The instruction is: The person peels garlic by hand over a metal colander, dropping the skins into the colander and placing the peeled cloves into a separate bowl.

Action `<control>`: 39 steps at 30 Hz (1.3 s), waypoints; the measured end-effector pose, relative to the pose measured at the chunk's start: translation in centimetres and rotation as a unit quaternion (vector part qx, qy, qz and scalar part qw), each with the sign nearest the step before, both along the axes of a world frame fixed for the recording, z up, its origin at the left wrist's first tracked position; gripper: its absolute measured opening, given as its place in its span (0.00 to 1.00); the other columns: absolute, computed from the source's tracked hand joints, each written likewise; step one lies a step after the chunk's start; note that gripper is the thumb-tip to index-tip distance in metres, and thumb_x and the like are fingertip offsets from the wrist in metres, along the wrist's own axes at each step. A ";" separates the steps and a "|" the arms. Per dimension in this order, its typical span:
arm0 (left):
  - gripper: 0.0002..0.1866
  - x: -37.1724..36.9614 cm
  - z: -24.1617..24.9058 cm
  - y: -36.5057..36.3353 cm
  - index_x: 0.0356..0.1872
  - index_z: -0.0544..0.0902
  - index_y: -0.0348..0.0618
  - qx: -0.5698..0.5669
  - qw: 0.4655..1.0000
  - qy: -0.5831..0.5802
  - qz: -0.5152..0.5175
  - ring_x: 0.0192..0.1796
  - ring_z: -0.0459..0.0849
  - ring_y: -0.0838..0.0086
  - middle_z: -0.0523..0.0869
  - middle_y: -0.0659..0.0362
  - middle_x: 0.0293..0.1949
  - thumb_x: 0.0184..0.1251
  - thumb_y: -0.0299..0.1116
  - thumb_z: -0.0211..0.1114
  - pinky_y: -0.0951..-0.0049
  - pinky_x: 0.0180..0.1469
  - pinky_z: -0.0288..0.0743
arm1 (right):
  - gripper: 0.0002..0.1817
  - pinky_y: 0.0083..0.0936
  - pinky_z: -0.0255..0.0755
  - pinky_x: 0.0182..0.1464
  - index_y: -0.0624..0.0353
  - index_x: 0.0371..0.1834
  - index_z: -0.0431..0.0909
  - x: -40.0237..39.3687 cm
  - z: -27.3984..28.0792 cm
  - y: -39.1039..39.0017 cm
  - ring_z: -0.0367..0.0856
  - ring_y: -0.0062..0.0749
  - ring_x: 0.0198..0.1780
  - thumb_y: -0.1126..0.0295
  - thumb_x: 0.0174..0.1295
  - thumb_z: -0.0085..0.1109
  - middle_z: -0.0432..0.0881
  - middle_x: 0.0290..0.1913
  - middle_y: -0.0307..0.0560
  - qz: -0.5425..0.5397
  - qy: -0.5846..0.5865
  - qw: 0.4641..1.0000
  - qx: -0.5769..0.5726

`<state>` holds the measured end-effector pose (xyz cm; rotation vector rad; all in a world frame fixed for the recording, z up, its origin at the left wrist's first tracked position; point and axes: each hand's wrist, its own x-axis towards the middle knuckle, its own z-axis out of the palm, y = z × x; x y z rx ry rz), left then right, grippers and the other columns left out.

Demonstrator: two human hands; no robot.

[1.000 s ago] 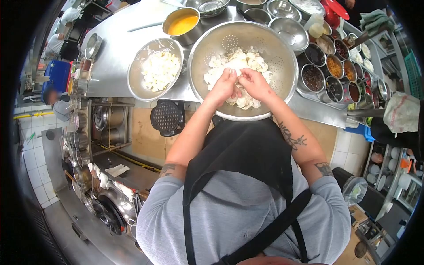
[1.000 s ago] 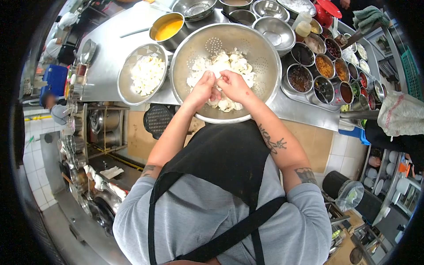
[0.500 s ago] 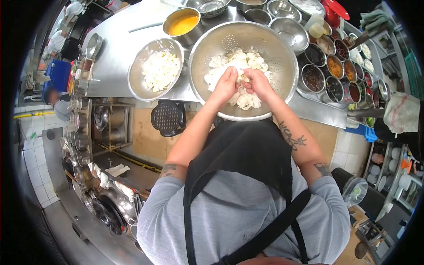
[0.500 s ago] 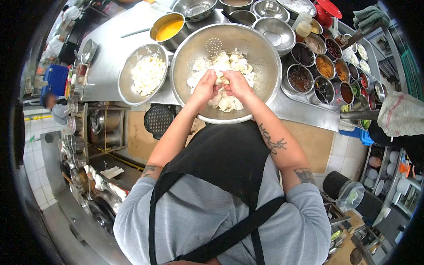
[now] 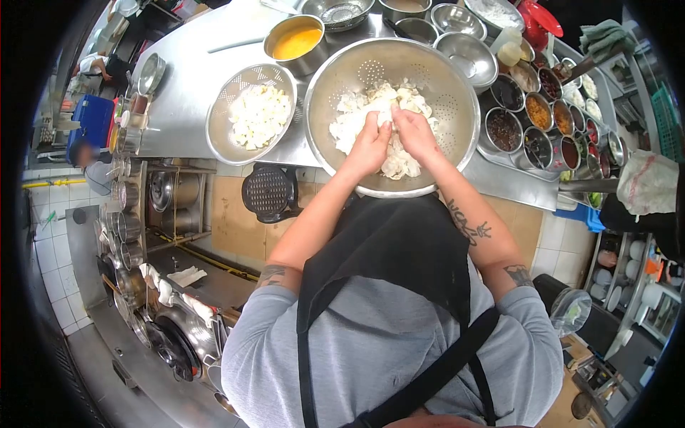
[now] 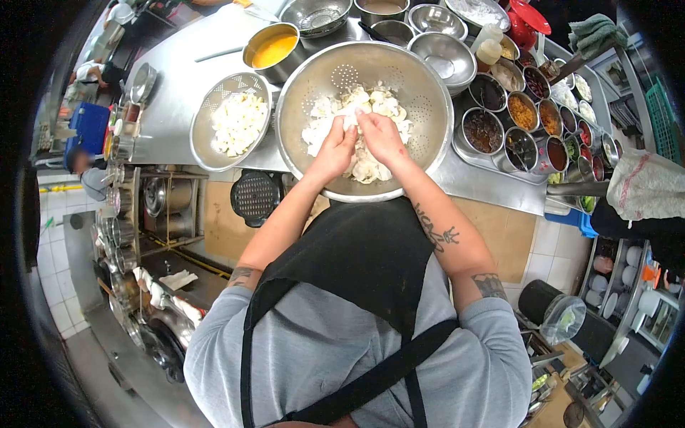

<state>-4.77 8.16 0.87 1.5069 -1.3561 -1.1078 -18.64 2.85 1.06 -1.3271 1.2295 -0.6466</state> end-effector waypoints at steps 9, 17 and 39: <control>0.17 0.5 0.6 -0.2 0.63 0.69 0.40 -0.053 0.997 -0.031 -0.050 0.35 0.83 0.73 0.83 0.53 0.39 0.79 0.35 0.52 0.70 0.39 0.77 | 0.26 0.39 0.72 0.38 0.68 0.29 0.76 0.5 -2.9 0.0 0.79 0.41 0.29 0.55 0.75 0.42 0.80 0.25 0.55 -0.017 -0.030 0.988 -0.152; 0.14 -0.4 1.5 0.4 0.57 0.68 0.39 0.047 0.990 0.129 0.008 0.27 0.81 0.76 0.82 0.53 0.32 0.78 0.32 0.54 0.74 0.27 0.74 | 0.25 0.34 0.71 0.33 0.67 0.28 0.77 0.0 -1.6 -0.1 0.77 0.34 0.26 0.54 0.73 0.48 0.78 0.21 0.51 -0.021 -0.001 0.997 -0.076; 0.15 -0.7 -0.9 0.0 0.52 0.73 0.34 -0.181 0.965 -0.190 -0.016 0.40 0.82 0.56 0.76 0.44 0.42 0.66 0.25 0.60 0.62 0.42 0.75 | 0.26 0.28 0.69 0.27 0.63 0.22 0.76 0.3 -0.3 -0.3 0.73 0.24 0.22 0.51 0.71 0.54 0.76 0.18 0.42 -0.003 0.093 0.993 -0.067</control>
